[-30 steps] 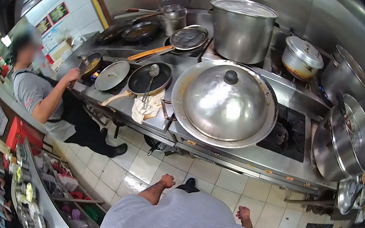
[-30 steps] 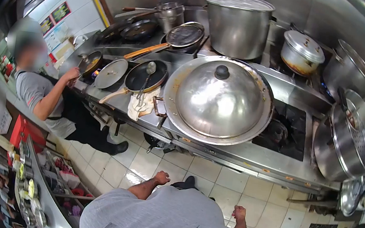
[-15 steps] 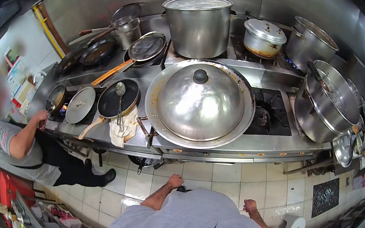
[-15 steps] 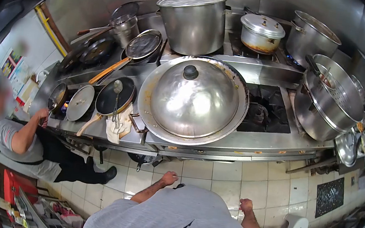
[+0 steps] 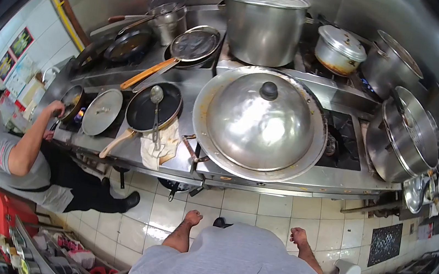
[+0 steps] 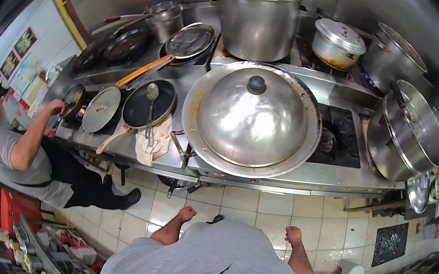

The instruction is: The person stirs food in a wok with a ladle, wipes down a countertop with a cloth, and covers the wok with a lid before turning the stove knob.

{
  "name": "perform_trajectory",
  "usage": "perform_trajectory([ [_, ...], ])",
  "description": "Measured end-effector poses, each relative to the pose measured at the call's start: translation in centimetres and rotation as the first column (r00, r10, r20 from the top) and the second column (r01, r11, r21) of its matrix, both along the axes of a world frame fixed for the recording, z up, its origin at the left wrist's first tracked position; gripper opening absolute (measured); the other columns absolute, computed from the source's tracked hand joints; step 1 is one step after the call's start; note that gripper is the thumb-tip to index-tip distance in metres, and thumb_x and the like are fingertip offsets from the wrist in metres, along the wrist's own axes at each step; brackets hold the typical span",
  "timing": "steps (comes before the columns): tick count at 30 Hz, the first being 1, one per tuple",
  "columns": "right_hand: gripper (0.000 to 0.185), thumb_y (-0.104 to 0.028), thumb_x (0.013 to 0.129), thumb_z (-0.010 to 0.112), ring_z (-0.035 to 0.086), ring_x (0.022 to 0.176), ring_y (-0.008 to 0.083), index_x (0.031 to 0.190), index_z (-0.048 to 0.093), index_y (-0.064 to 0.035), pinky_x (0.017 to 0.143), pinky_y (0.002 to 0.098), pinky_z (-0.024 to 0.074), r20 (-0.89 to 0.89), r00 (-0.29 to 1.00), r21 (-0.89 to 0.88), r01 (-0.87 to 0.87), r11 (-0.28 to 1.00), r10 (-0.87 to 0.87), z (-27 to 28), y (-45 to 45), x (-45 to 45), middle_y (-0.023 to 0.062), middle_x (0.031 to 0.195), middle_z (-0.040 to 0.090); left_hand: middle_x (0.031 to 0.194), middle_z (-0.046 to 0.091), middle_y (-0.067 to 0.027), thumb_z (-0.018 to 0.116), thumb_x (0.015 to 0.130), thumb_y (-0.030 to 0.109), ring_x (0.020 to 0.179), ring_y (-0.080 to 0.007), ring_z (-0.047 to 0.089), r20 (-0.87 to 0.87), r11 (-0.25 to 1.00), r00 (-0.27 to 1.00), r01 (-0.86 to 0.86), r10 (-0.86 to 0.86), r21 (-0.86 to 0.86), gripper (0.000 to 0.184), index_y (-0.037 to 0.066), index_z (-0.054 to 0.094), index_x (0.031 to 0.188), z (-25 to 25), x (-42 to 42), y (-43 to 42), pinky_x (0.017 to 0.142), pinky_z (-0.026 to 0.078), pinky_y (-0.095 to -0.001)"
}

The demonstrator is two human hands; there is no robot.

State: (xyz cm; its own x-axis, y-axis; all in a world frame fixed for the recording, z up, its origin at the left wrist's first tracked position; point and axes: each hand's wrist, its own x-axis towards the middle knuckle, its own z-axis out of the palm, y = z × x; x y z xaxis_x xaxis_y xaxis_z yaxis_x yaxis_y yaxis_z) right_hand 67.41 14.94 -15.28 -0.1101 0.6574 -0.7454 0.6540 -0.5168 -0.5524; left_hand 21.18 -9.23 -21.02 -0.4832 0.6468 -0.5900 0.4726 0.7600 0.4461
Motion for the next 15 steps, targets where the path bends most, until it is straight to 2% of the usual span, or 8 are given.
perform_trajectory([
  [2, 0.028, -0.026, 0.087, 0.055, 0.059, 0.052, 0.0145, 0.104, 0.059, -0.0045, 0.043, 0.0278, 0.0416, -0.006, 1.000, 0.024, -0.030, 0.999, 0.030, 0.8, 1.2, 0.2, 0.0069, 0.073, 0.060, 0.099, 0.065, -0.0137, 0.060, 0.075, 0.037, 0.094, -0.0297, 0.061, -0.014, 0.999, 0.999, -0.040, 0.040, 0.035, 0.036, 0.007, 0.063, 0.096, -0.4, 0.4, -1.0, 0.085, 0.048, -0.0362],
  [4, 0.025, -0.025, 0.087, 0.055, 0.057, 0.053, 0.0130, 0.100, 0.059, -0.0042, 0.042, 0.0265, 0.0411, -0.113, 0.990, 0.150, 0.102, 0.983, -0.085, 1.7, 2.6, 1.1, 0.0050, 0.071, 0.058, 0.110, 0.062, -0.0172, 0.057, 0.076, 0.036, 0.105, -0.0322, 0.057, 0.069, 0.995, 0.993, -0.096, 0.098, -0.025, 0.043, 0.003, 0.063, 0.103, 0.6, 1.3, -1.7, 0.092, 0.045, -0.0380],
  [6, 0.022, -0.023, 0.088, 0.055, 0.053, 0.052, 0.0107, 0.097, 0.059, -0.0040, 0.044, 0.0250, 0.0412, -0.419, 0.901, 0.438, 0.305, 0.846, -0.108, 1.8, 5.5, 2.5, 0.0026, 0.067, 0.055, 0.109, 0.062, -0.0167, 0.056, 0.076, 0.036, 0.105, -0.0321, 0.057, 0.083, 0.996, 0.992, -0.090, 0.092, -0.023, 0.042, 0.004, 0.063, 0.102, 0.7, 1.8, -2.2, 0.092, 0.045, -0.0380],
  [9, 0.015, -0.019, 0.091, 0.054, 0.043, 0.051, 0.0064, 0.088, 0.060, -0.0049, 0.045, 0.0229, 0.0324, -0.397, 0.905, 0.625, 0.387, 0.678, -0.151, 14.5, 9.9, -0.3, -0.0017, 0.063, 0.049, 0.108, 0.062, -0.0159, 0.056, 0.076, 0.037, 0.104, -0.0319, 0.057, 0.119, 0.998, 0.991, -0.062, 0.066, -0.030, 0.041, 0.004, 0.064, 0.099, 0.5, 2.4, -2.8, 0.091, 0.045, -0.0379],
  [10, 0.017, -0.019, 0.092, 0.053, 0.040, 0.052, 0.0052, 0.093, 0.060, -0.0034, 0.045, 0.0221, 0.0311, -0.459, 0.882, 0.656, 0.416, 0.629, -0.104, 18.5, 11.1, -1.8, -0.0028, 0.063, 0.048, 0.108, 0.062, -0.0155, 0.055, 0.077, 0.037, 0.103, -0.0319, 0.057, 0.141, 0.998, 0.988, -0.057, 0.062, -0.036, 0.040, 0.005, 0.064, 0.098, 0.6, 2.4, -2.9, 0.090, 0.046, -0.0378],
  [12, 0.030, -0.020, 0.092, 0.055, 0.037, 0.057, 0.0029, 0.114, 0.058, 0.0007, 0.048, 0.0197, 0.0292, -0.502, 0.865, 0.722, 0.418, 0.551, 0.001, 26.1, 12.5, -6.5, -0.0064, 0.070, 0.045, 0.108, 0.062, -0.0154, 0.055, 0.076, 0.038, 0.103, -0.0320, 0.057, 0.127, 0.998, 0.991, -0.024, 0.032, -0.064, 0.041, 0.005, 0.064, 0.098, 1.6, 2.2, -2.3, 0.091, 0.046, -0.0379],
  [14, 0.032, -0.021, 0.090, 0.059, 0.046, 0.066, 0.0052, 0.115, 0.060, -0.0017, 0.057, 0.0195, 0.0389, -0.495, 0.861, 0.755, 0.358, 0.550, 0.119, 32.1, 12.6, -12.2, -0.0042, 0.081, 0.055, 0.109, 0.062, -0.0153, 0.055, 0.076, 0.038, 0.104, -0.0321, 0.057, 0.112, 0.995, 0.994, 0.010, 0.000, -0.096, 0.041, 0.005, 0.065, 0.099, 1.7, 1.8, -1.7, 0.091, 0.046, -0.0380],
  [15, 0.033, -0.022, 0.088, 0.061, 0.051, 0.073, 0.0073, 0.115, 0.060, -0.0030, 0.063, 0.0215, 0.0425, -0.440, 0.872, 0.792, 0.266, 0.549, 0.213, 34.0, 12.5, -14.8, -0.0001, 0.088, 0.060, 0.109, 0.062, -0.0159, 0.055, 0.077, 0.038, 0.104, -0.0320, 0.057, 0.092, 0.997, 0.996, 0.017, -0.010, -0.069, 0.042, 0.004, 0.064, 0.101, 1.4, 1.5, -1.5, 0.091, 0.045, -0.0380],
])
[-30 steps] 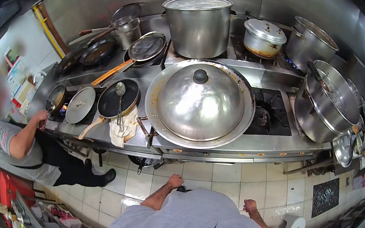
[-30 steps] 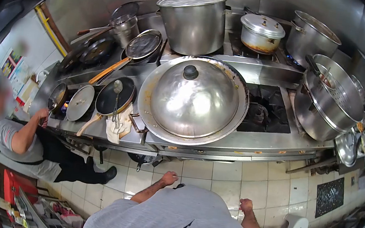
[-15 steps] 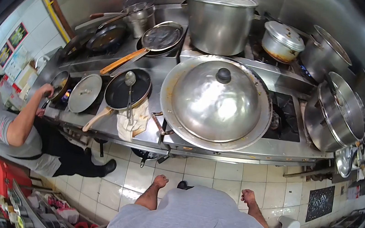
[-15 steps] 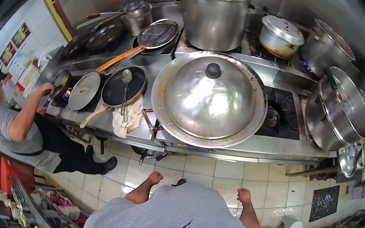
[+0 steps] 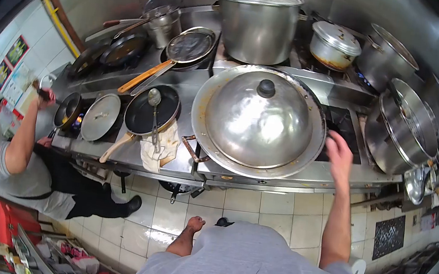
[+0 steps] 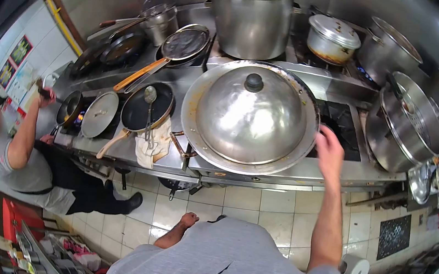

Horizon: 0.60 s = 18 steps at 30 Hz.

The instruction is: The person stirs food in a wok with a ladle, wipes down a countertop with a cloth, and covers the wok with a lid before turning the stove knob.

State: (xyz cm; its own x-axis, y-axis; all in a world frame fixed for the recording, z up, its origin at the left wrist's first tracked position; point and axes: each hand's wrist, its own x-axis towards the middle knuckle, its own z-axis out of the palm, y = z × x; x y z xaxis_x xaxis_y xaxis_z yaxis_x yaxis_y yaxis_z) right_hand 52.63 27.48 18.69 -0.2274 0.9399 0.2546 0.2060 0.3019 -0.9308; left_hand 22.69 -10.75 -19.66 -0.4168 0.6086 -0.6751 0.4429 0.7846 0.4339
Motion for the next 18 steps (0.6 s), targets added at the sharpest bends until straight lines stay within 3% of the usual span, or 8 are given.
perform_trajectory([
  [1, 0.033, -0.021, 0.086, 0.061, 0.054, 0.074, 0.0115, 0.114, 0.060, -0.0025, 0.066, 0.0249, 0.0440, 0.109, 0.993, 0.226, -0.070, 0.972, 0.047, 0.9, 0.1, -2.6, 0.0054, 0.091, 0.062, 0.110, 0.062, -0.0165, 0.056, 0.077, 0.038, 0.105, -0.0319, 0.057, -0.022, 1.000, 1.000, 0.012, -0.011, 0.029, 0.043, 0.004, 0.064, 0.103, -0.3, -0.5, 0.4, 0.092, 0.045, -0.0379],
  [2, 0.033, -0.021, 0.085, 0.061, 0.056, 0.076, 0.0182, 0.113, 0.060, -0.0035, 0.071, 0.0290, 0.0454, 0.280, 0.953, 0.316, -0.205, 0.926, 0.116, 2.6, -0.2, -4.8, 0.0099, 0.087, 0.060, 0.110, 0.062, -0.0165, 0.056, 0.077, 0.038, 0.105, -0.0319, 0.057, -0.030, 0.999, 0.999, 0.040, -0.039, 0.028, 0.043, 0.004, 0.064, 0.103, -0.7, -0.9, 0.8, 0.092, 0.045, -0.0379],
  [3, 0.033, -0.022, 0.086, 0.060, 0.057, 0.084, 0.0248, 0.114, 0.059, -0.0037, 0.076, 0.0345, 0.0466, 0.388, 0.901, 0.269, -0.314, 0.910, 0.196, 3.3, 0.0, -6.8, 0.0116, 0.089, 0.056, 0.111, 0.062, -0.0175, 0.057, 0.078, 0.038, 0.105, -0.0320, 0.057, -0.031, 0.996, 0.999, -0.025, 0.028, 0.089, 0.045, 0.003, 0.064, 0.105, -1.0, -1.2, 1.3, 0.092, 0.045, -0.0378],
  [7, 0.041, -0.030, 0.086, 0.059, 0.054, 0.101, 0.0333, 0.122, 0.053, -0.0112, 0.084, 0.0434, 0.0459, 0.556, 0.813, 0.296, -0.386, 0.873, 0.171, 3.4, 1.4, -13.5, 0.0161, 0.111, 0.048, 0.110, 0.062, -0.0197, 0.060, 0.078, 0.037, 0.106, -0.0322, 0.058, -0.029, 0.959, 0.988, -0.143, 0.154, 0.243, 0.047, 0.002, 0.063, 0.109, -0.9, -1.1, 2.1, 0.094, 0.044, -0.0378],
  [10, 0.044, -0.033, 0.085, 0.059, 0.053, 0.104, 0.0373, 0.125, 0.049, -0.0160, 0.086, 0.0460, 0.0456, 0.675, 0.735, 0.327, -0.376, 0.867, 0.064, 3.4, 3.0, -17.1, 0.0197, 0.116, 0.046, 0.109, 0.063, -0.0189, 0.061, 0.078, 0.037, 0.106, -0.0327, 0.058, -0.007, 0.961, 0.986, -0.162, 0.168, 0.223, 0.047, 0.002, 0.063, 0.109, 0.1, -0.1, 1.0, 0.093, 0.045, -0.0377],
  [12, 0.045, -0.033, 0.085, 0.059, 0.052, 0.106, 0.0386, 0.126, 0.048, -0.0169, 0.088, 0.0469, 0.0451, 0.707, 0.704, 0.295, -0.378, 0.878, 0.066, 4.1, 4.2, -18.8, 0.0213, 0.117, 0.046, 0.109, 0.064, -0.0155, 0.060, 0.078, 0.039, 0.105, -0.0314, 0.058, -0.010, 0.963, 0.978, -0.203, 0.208, 0.179, 0.042, 0.006, 0.066, 0.105, -4.6, 0.3, -1.3, 0.091, 0.045, -0.0373],
  [15, 0.043, -0.032, 0.086, 0.057, 0.051, 0.110, 0.0387, 0.124, 0.049, -0.0154, 0.091, 0.0472, 0.0439, 0.754, 0.649, 0.205, -0.372, 0.905, 0.097, 5.0, 4.6, -20.5, 0.0228, 0.120, 0.045, 0.107, 0.064, -0.0138, 0.055, 0.081, 0.040, 0.101, -0.0313, 0.059, 0.027, 0.997, 0.997, 0.068, -0.067, -0.034, 0.037, 0.010, 0.068, 0.098, -1.1, 0.7, -3.6, 0.088, 0.047, -0.0385],
  [18, 0.039, -0.028, 0.086, 0.054, 0.053, 0.110, 0.0376, 0.121, 0.052, -0.0112, 0.091, 0.0460, 0.0449, 0.818, 0.570, 0.172, -0.361, 0.917, 0.071, 5.1, 5.5, -21.9, 0.0231, 0.121, 0.047, 0.107, 0.064, -0.0144, 0.050, 0.083, 0.039, 0.100, -0.0323, 0.059, -0.034, 0.987, 0.988, 0.152, -0.154, -0.049, 0.036, 0.011, 0.067, 0.097, -5.7, 0.7, -7.2, 0.087, 0.047, -0.0398],
])
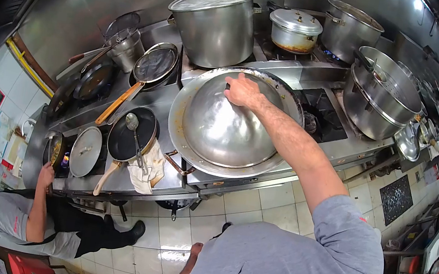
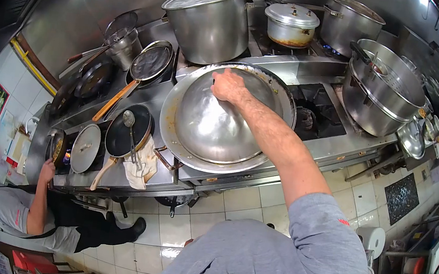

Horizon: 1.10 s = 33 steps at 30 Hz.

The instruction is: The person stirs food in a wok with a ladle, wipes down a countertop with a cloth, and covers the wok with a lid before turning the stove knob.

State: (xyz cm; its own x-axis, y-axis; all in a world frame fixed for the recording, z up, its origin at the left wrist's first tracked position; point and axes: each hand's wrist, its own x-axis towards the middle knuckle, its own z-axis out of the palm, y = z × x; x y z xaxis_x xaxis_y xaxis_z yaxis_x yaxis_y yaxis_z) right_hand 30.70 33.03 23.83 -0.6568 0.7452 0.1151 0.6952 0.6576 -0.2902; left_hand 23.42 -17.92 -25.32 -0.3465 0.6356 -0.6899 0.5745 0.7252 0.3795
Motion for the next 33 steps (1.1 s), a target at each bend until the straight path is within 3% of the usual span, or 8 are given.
perform_trajectory([
  [7, 0.034, -0.022, 0.086, 0.051, 0.055, 0.108, 0.0375, 0.118, 0.057, -0.0124, 0.090, 0.0454, 0.0458, -0.095, 0.995, 0.040, 0.003, 0.999, 0.001, -0.4, -0.2, -0.4, 0.0242, 0.120, 0.048, 0.106, 0.062, -0.0157, 0.040, 0.088, 0.036, 0.098, -0.0346, 0.059, -0.104, 0.987, 0.989, 0.120, -0.109, 0.107, 0.036, 0.012, 0.066, 0.093, -2.1, -1.3, -1.8, 0.083, 0.049, -0.0428],
  [10, 0.035, -0.023, 0.083, 0.054, 0.055, 0.107, 0.0366, 0.117, 0.059, -0.0146, 0.092, 0.0437, 0.0452, -0.152, 0.987, 0.068, 0.062, 0.996, -0.051, 1.5, -0.1, 0.0, 0.0214, 0.118, 0.051, 0.105, 0.062, -0.0176, 0.041, 0.088, 0.035, 0.097, -0.0370, 0.058, -0.026, 0.982, 0.999, -0.035, 0.040, 0.183, 0.035, 0.010, 0.065, 0.094, 2.6, -2.6, -0.7, 0.084, 0.048, -0.0445],
  [12, 0.033, -0.023, 0.079, 0.056, 0.057, 0.104, 0.0343, 0.110, 0.064, -0.0147, 0.089, 0.0439, 0.0471, -0.217, 0.974, 0.113, 0.094, 0.989, -0.068, 4.6, 0.6, 1.0, 0.0186, 0.107, 0.059, 0.105, 0.061, -0.0188, 0.044, 0.087, 0.037, 0.097, -0.0377, 0.057, 0.151, 0.976, 0.980, -0.151, 0.128, 0.155, 0.036, 0.008, 0.065, 0.094, -1.9, -5.4, 0.4, 0.085, 0.047, -0.0449],
  [13, 0.034, -0.024, 0.078, 0.058, 0.057, 0.104, 0.0332, 0.111, 0.063, -0.0146, 0.089, 0.0435, 0.0471, -0.229, 0.971, 0.163, 0.108, 0.981, -0.069, 6.2, 1.1, 1.8, 0.0173, 0.110, 0.059, 0.107, 0.061, -0.0194, 0.048, 0.085, 0.039, 0.099, -0.0379, 0.056, 0.019, 0.983, 0.993, -0.122, 0.120, 0.141, 0.037, 0.007, 0.064, 0.093, 1.5, -5.5, 1.3, 0.087, 0.045, -0.0445],
  [22, 0.039, -0.030, 0.077, 0.060, 0.061, 0.098, 0.0301, 0.108, 0.062, -0.0064, 0.087, 0.0351, 0.0453, -0.302, 0.952, 0.231, 0.126, 0.965, -0.051, 8.1, 12.8, 17.4, 0.0161, 0.105, 0.064, 0.091, 0.067, -0.0152, 0.063, 0.080, 0.030, 0.087, -0.0278, 0.063, 0.111, 0.792, 0.864, -0.496, 0.491, 0.356, 0.032, 0.003, 0.066, 0.096, 3.7, -9.6, 4.5, 0.081, 0.049, -0.0345],
  [27, 0.038, -0.028, 0.079, 0.060, 0.059, 0.103, 0.0284, 0.109, 0.060, -0.0035, 0.090, 0.0339, 0.0437, -0.370, 0.919, 0.186, 0.218, 0.958, -0.137, 2.9, 14.9, 25.3, 0.0155, 0.108, 0.063, 0.079, 0.065, -0.0080, 0.060, 0.085, 0.019, 0.074, -0.0164, 0.058, 0.191, 0.525, 0.728, -0.627, 0.659, 0.575, 0.019, 0.000, 0.064, 0.090, 8.7, -8.4, 7.1, 0.071, 0.046, -0.0292],
  [31, 0.037, -0.027, 0.080, 0.061, 0.060, 0.102, 0.0284, 0.109, 0.060, -0.0032, 0.090, 0.0343, 0.0438, -0.348, 0.914, 0.138, 0.271, 0.953, -0.209, -0.3, 16.3, 29.0, 0.0153, 0.107, 0.064, 0.073, 0.056, -0.0033, 0.058, 0.088, 0.019, 0.066, -0.0133, 0.050, 0.297, 0.063, 0.612, -0.495, 0.733, 0.867, 0.019, 0.000, 0.058, 0.086, 16.9, -9.7, 11.4, 0.064, 0.043, -0.0275],
  [33, 0.036, -0.026, 0.081, 0.061, 0.060, 0.100, 0.0281, 0.108, 0.060, -0.0038, 0.088, 0.0346, 0.0445, -0.351, 0.909, 0.111, 0.281, 0.953, -0.227, -1.9, 17.6, 30.7, 0.0141, 0.106, 0.064, 0.077, 0.057, -0.0042, 0.058, 0.088, 0.020, 0.069, -0.0127, 0.050, 0.422, -0.031, 0.506, -0.612, 0.752, 0.790, 0.020, -0.001, 0.057, 0.089, 19.4, -11.9, 12.8, 0.066, 0.043, -0.0274],
])
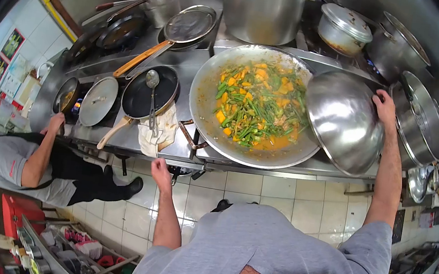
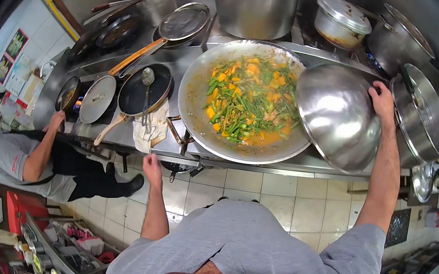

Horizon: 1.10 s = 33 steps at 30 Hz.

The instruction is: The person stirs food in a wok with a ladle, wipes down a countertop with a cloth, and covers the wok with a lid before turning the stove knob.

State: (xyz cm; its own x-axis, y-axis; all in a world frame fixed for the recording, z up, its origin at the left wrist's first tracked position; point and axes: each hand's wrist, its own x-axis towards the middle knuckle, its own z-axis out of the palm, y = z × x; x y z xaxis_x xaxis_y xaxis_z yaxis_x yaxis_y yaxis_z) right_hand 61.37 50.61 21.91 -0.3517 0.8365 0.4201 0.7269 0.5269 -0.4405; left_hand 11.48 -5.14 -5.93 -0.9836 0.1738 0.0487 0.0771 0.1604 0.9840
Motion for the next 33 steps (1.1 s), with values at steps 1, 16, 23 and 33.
perform_trajectory([
  [1, 0.035, -0.026, 0.081, 0.061, 0.061, 0.098, 0.0275, 0.109, 0.060, -0.0049, 0.086, 0.0339, 0.0451, -0.013, 1.000, 0.002, 0.005, 1.000, -0.005, -1.1, 0.8, 1.0, 0.0134, 0.103, 0.065, 0.079, 0.057, -0.0046, 0.058, 0.088, 0.019, 0.072, -0.0135, 0.051, -0.032, 1.000, 0.999, -0.026, 0.025, -0.010, 0.020, -0.001, 0.056, 0.091, 2.1, -0.2, 1.2, 0.068, 0.044, -0.0280],
  [16, 0.049, -0.041, 0.088, 0.056, 0.054, 0.109, 0.0354, 0.124, 0.056, -0.0082, 0.094, 0.0372, 0.0403, 0.035, 0.990, -0.008, 0.140, 0.990, -0.139, -5.1, 2.0, 4.2, 0.0229, 0.119, 0.056, 0.084, 0.058, -0.0061, 0.057, 0.090, 0.033, 0.060, -0.0123, 0.058, 0.296, 0.994, 0.954, -0.074, 0.048, 0.077, 0.040, -0.001, 0.050, 0.110, 8.8, -7.8, 8.8, 0.045, 0.047, -0.0221],
  [23, 0.042, -0.028, 0.090, 0.060, 0.056, 0.106, 0.0198, 0.121, 0.056, -0.0003, 0.089, 0.0294, 0.0433, -0.464, 0.886, 0.087, 0.057, 0.995, -0.010, -1.4, -9.3, -1.8, 0.0150, 0.118, 0.057, 0.068, 0.056, -0.0019, 0.050, 0.095, 0.022, 0.052, -0.0083, 0.050, 0.491, 0.941, 0.859, -0.036, -0.143, 0.337, 0.020, 0.005, 0.053, 0.084, 9.9, -9.8, 9.4, 0.041, 0.040, -0.0195],
  [33, 0.041, -0.021, 0.087, 0.064, 0.058, 0.089, 0.0121, 0.121, 0.054, -0.0011, 0.077, 0.0269, 0.0490, -0.641, 0.656, -0.473, -0.746, 0.469, 0.398, -2.4, -39.7, -25.6, 0.0074, 0.099, 0.063, 0.063, 0.044, 0.0005, 0.050, 0.095, 0.018, 0.053, -0.0078, 0.035, 0.315, 0.657, 0.779, 0.160, -0.542, 0.737, 0.019, 0.008, 0.047, 0.079, 15.3, 1.8, -0.1, 0.048, 0.030, -0.0221],
])
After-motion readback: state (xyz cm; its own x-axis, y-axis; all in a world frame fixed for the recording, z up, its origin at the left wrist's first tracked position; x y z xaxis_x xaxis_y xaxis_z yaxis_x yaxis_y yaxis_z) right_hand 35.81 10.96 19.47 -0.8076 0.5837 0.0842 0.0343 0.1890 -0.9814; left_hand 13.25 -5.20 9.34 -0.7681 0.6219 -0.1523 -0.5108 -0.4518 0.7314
